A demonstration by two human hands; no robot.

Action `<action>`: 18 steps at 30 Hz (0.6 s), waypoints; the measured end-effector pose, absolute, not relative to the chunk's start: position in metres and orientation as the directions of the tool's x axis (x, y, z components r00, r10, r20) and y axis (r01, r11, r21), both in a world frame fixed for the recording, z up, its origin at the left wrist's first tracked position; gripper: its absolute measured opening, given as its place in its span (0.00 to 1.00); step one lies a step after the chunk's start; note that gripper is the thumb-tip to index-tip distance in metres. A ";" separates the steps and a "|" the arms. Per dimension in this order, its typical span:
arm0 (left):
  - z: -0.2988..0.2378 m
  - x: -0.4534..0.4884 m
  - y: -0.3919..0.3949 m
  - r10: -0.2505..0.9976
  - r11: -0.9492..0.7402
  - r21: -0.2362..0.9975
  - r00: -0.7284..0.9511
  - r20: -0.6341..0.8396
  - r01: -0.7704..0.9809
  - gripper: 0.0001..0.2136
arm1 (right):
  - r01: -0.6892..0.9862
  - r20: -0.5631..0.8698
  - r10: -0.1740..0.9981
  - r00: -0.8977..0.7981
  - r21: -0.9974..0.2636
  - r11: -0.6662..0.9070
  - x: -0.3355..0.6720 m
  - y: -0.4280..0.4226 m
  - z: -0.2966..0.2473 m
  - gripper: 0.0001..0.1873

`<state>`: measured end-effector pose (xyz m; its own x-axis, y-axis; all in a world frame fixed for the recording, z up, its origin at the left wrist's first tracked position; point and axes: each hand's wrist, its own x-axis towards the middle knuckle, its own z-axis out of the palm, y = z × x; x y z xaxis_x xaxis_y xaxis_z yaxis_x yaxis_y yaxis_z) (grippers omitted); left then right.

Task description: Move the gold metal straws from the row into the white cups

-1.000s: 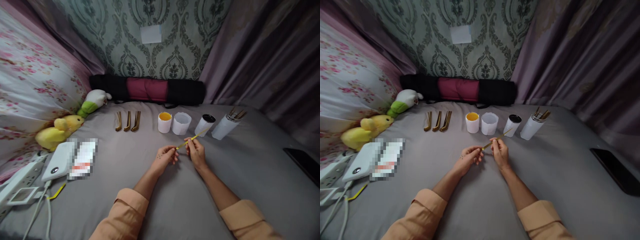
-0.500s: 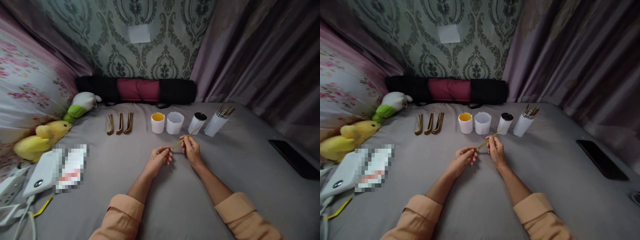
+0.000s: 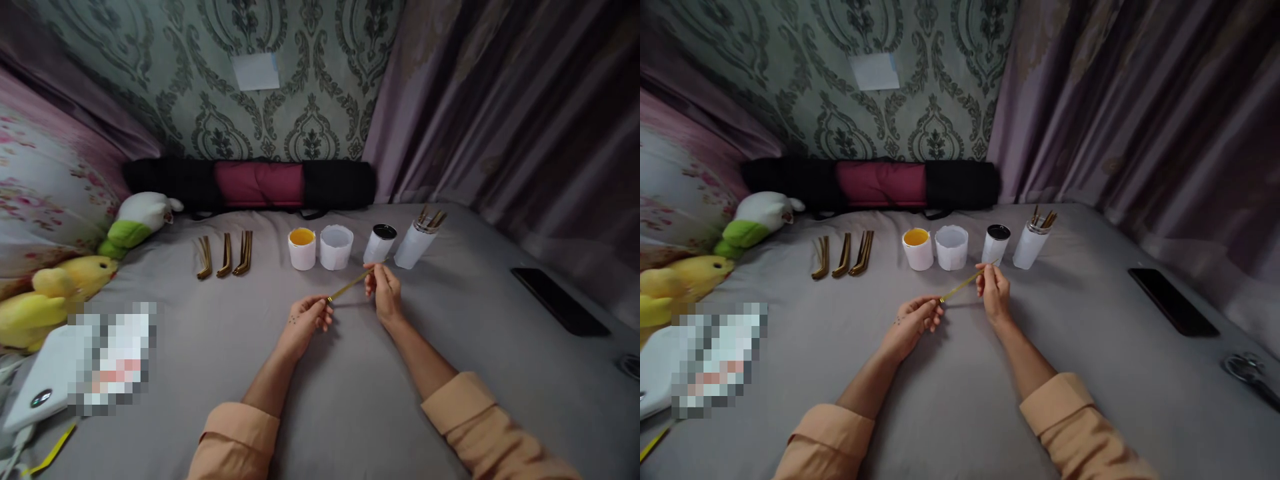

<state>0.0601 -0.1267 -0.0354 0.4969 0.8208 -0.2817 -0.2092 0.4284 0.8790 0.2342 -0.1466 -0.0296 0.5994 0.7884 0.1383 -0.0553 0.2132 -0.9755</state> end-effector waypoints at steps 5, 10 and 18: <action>-0.035 0.059 -0.127 0.817 0.435 0.877 0.499 -0.289 -0.204 0.16 | -0.049 0.171 0.745 0.645 -0.963 0.264 0.243 -0.147 -0.026 0.16; -0.033 0.059 -0.128 0.822 0.435 0.878 0.487 -0.296 -0.199 0.16 | -0.040 0.196 0.713 0.673 -0.953 0.299 0.249 -0.148 -0.022 0.16; -0.039 0.059 -0.127 0.819 0.429 0.880 0.498 -0.283 -0.205 0.17 | -0.043 0.188 0.705 0.684 -0.954 0.296 0.257 -0.149 -0.018 0.16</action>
